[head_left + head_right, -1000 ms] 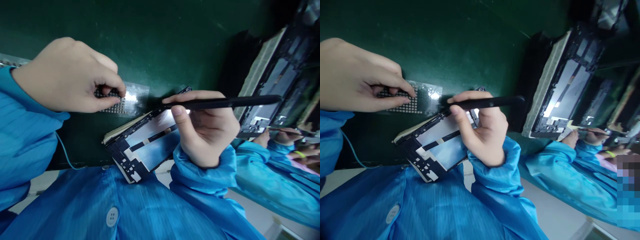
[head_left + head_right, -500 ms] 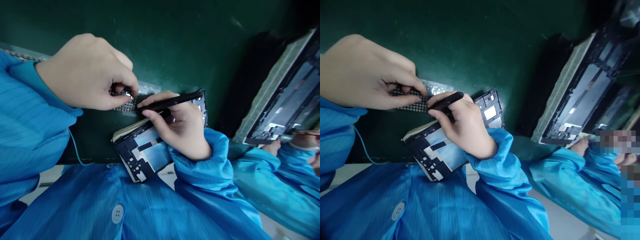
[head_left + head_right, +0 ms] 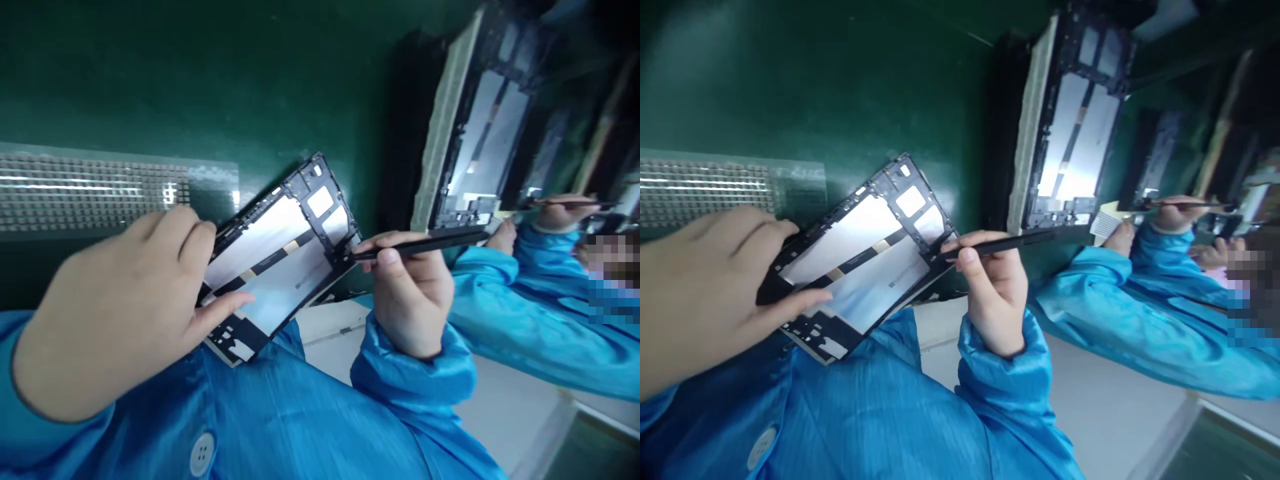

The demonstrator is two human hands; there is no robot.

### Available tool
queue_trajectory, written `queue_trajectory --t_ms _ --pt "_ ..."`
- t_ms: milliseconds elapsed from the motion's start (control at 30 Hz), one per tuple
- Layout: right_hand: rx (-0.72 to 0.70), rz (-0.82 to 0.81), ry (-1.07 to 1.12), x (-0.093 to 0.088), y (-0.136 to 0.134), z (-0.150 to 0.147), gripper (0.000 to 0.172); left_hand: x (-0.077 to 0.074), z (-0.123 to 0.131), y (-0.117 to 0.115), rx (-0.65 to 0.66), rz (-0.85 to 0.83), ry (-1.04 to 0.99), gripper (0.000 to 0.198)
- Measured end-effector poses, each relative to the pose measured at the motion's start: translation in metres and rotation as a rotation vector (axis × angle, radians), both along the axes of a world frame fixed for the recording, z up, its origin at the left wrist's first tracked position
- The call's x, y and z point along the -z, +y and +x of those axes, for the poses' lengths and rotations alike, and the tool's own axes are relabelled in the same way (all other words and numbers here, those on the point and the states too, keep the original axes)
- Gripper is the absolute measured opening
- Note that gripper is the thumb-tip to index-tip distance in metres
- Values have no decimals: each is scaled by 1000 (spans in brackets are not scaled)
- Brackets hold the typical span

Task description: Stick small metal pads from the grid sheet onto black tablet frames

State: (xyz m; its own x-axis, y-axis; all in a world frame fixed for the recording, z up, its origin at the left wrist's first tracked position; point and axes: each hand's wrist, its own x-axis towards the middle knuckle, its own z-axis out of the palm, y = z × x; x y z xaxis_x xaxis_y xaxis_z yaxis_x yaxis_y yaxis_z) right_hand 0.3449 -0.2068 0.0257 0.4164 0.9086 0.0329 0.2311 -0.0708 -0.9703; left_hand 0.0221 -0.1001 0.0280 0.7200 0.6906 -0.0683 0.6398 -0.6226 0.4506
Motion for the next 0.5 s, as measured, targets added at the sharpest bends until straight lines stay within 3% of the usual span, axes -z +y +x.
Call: queue_trajectory --t_ms 100,233,400,500 --pt "7 -26 -41 15 -28 13 14 7 7 -15 68 91 141 82" --pt "-1 66 -42 29 -30 14 13 14 4 -11 55 42 157 92" --pt "-26 39 -98 26 -22 9 9 18 -4 -8 20 -56 157 107" --pt "-25 27 -116 23 -23 8 8 21 -6 -10 -63 -211 65 107"
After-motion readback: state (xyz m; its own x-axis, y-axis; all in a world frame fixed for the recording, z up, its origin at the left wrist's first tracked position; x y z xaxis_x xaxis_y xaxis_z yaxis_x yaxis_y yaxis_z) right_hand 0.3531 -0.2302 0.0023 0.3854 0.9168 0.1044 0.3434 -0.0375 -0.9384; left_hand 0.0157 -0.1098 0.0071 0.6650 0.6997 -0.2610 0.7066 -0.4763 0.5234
